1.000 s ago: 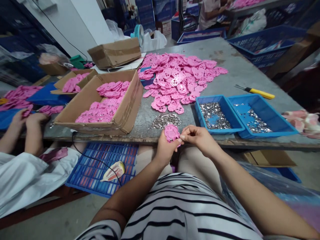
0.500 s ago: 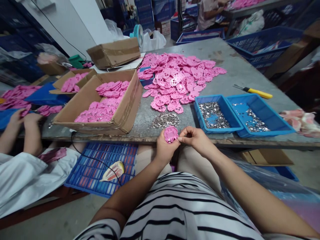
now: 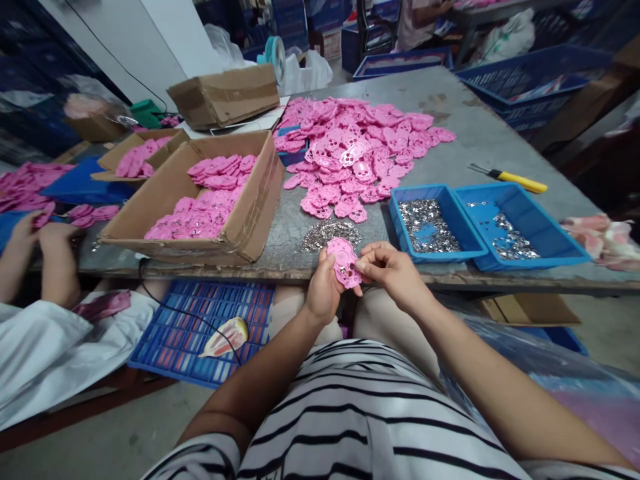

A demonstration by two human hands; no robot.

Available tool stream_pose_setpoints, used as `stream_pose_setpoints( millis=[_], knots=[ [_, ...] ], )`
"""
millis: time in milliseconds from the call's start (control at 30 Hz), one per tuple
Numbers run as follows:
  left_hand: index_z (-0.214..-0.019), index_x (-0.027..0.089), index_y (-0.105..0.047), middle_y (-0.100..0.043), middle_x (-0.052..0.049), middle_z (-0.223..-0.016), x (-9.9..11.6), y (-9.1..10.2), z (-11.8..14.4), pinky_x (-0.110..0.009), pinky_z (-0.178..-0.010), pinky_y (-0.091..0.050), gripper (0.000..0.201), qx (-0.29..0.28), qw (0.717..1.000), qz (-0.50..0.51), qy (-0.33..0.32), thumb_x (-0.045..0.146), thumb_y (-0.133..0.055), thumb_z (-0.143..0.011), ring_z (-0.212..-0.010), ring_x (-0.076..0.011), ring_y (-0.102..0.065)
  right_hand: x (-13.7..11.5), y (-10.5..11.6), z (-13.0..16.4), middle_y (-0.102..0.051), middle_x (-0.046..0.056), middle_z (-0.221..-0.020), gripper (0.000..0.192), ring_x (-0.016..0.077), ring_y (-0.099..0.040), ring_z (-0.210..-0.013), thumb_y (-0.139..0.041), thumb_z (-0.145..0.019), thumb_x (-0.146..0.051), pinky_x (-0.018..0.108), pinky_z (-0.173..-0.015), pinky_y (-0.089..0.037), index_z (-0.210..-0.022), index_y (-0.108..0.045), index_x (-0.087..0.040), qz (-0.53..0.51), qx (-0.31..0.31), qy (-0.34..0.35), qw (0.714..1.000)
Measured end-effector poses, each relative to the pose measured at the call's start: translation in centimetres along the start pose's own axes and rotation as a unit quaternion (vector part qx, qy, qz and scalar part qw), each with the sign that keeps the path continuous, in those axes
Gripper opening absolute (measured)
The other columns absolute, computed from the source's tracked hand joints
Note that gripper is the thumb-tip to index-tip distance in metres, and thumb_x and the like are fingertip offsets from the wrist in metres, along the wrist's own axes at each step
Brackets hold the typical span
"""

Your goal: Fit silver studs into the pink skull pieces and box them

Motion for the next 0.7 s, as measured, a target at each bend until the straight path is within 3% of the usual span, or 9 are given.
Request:
stream_pose_setpoints(
  millis=[167,400,700],
  knots=[
    [-0.102,0.022,-0.049,-0.066,-0.003,-0.091,-0.3,0.2,0.1,-0.028,-0.076,-0.054,0.015,0.024,1.0,0.014,-0.008,0.032,-0.046,-0.091,-0.094,-0.0182,-0.065,0.4,-0.3,0.3,-0.058,0.008,-0.089,0.03,0.0255,-0.056,-0.098,-0.078,-0.064,-0.046,0.041,-0.09,-0.046,-0.053,-0.067,-0.021,0.007,0.014,-0.001,1.0],
    [-0.108,0.02,-0.054,-0.068,-0.009,-0.107,-0.9,0.2,0.3,-0.035,-0.095,-0.048,0.036,0.011,0.998,0.007,-0.058,0.05,-0.05,-0.088,-0.112,-0.0222,-0.061,1.8,0.0,0.9,-0.06,0.009,-0.104,0.031,0.0287,-0.052,-0.114,-0.079,-0.061,-0.048,0.045,-0.103,-0.037,-0.055,-0.066,-0.021,-0.057,0.099,-0.001,0.993],
    [-0.115,0.02,-0.053,-0.061,-0.011,-0.127,-1.1,0.1,0.2,-0.035,-0.103,-0.044,0.041,0.024,0.998,0.01,-0.054,0.052,-0.047,-0.089,-0.125,-0.0217,-0.054,1.9,-1.0,0.7,-0.065,0.009,-0.102,0.029,0.0278,-0.054,-0.11,-0.078,-0.06,-0.044,0.046,-0.103,-0.035,-0.051,-0.062,-0.022,-0.098,0.082,-0.015,0.992]
  ],
)
Point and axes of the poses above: each hand's wrist, its own z-axis away from the middle knuckle, its own y-axis out of the back of the hand, x = y × z, the point moved 8 cm from there along -z, towards the middle knuckle
